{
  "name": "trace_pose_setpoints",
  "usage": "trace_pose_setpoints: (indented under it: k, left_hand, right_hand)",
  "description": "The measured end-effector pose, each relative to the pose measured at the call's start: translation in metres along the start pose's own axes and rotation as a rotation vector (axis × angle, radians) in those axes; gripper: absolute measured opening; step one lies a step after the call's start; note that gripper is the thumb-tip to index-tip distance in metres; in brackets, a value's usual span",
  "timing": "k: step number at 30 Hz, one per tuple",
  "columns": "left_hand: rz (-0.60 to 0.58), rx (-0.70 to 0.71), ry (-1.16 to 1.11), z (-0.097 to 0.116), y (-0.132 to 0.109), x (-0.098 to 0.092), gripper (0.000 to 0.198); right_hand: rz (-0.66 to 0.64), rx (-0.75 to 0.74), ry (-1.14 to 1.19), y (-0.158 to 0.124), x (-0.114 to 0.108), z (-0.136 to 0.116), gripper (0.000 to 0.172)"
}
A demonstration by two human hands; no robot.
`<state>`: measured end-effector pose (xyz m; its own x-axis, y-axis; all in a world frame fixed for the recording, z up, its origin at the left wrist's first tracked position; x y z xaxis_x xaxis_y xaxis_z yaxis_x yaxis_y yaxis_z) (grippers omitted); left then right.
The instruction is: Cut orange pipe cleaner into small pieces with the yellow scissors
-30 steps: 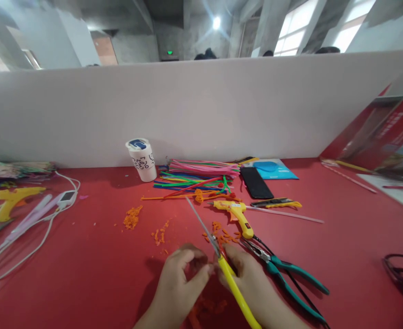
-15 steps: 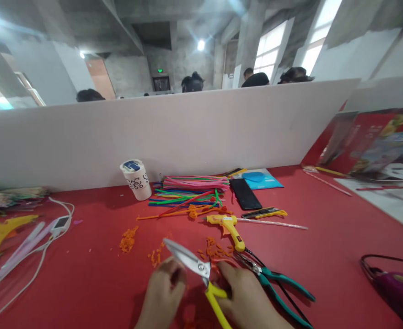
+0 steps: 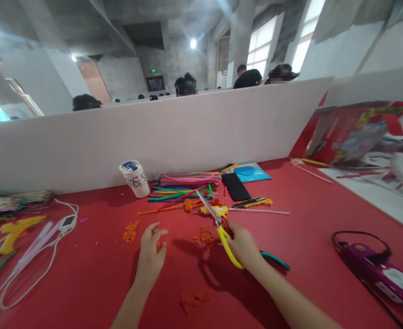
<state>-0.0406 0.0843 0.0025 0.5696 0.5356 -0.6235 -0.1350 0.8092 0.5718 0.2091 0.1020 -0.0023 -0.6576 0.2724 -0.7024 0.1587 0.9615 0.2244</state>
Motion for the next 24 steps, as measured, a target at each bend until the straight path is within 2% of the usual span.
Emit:
trace_pose_setpoints:
  k: [2, 5, 8, 11, 14, 19, 21, 24]
  left_hand:
    - [-0.053, 0.026, -0.069, 0.013, 0.0, -0.003, 0.03]
    - [-0.331, 0.086, -0.17, 0.042, -0.006, -0.001, 0.013]
    - [-0.578, 0.176, -0.193, 0.076, -0.021, 0.001, 0.01]
    - [-0.69, 0.281, -0.133, 0.102, -0.037, 0.008, 0.008]
    - [-0.674, 0.364, -0.003, 0.112, -0.051, 0.021, 0.008]
    - [-0.611, 0.462, 0.119, 0.11, -0.07, 0.039, 0.014]
    - [-0.603, 0.443, 0.113, 0.109, -0.073, 0.041, 0.015]
    - [-0.613, 0.312, 0.056, 0.107, -0.07, 0.039, 0.015]
  right_hand:
    - [0.008, 0.009, 0.048, 0.0, 0.002, 0.001, 0.007]
    - [0.007, 0.022, 0.113, 0.0, 0.005, 0.003, 0.008]
    - [0.002, 0.029, 0.157, -0.001, 0.006, 0.004, 0.01]
    - [0.002, 0.024, 0.181, -0.003, 0.007, 0.002, 0.01]
    - [0.005, 0.008, 0.187, -0.006, 0.008, 0.0, 0.009]
    - [-0.005, -0.007, 0.175, -0.009, 0.006, -0.004, 0.007]
    - [-0.013, -0.011, 0.177, -0.01, 0.005, -0.005, 0.006]
    - [-0.025, -0.023, 0.191, -0.01, 0.005, -0.006, 0.005]
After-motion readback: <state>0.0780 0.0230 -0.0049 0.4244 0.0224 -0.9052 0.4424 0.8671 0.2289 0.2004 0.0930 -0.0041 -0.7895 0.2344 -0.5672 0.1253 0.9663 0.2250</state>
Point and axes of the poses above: each hand's wrist, its own y-axis towards the middle knuckle, its own x-axis out of the palm, z = x × y, the point moved 5 cm from there along y, towards the middle knuckle, and after that the axes turned 13 degrees about z, right-handed, at the moved point
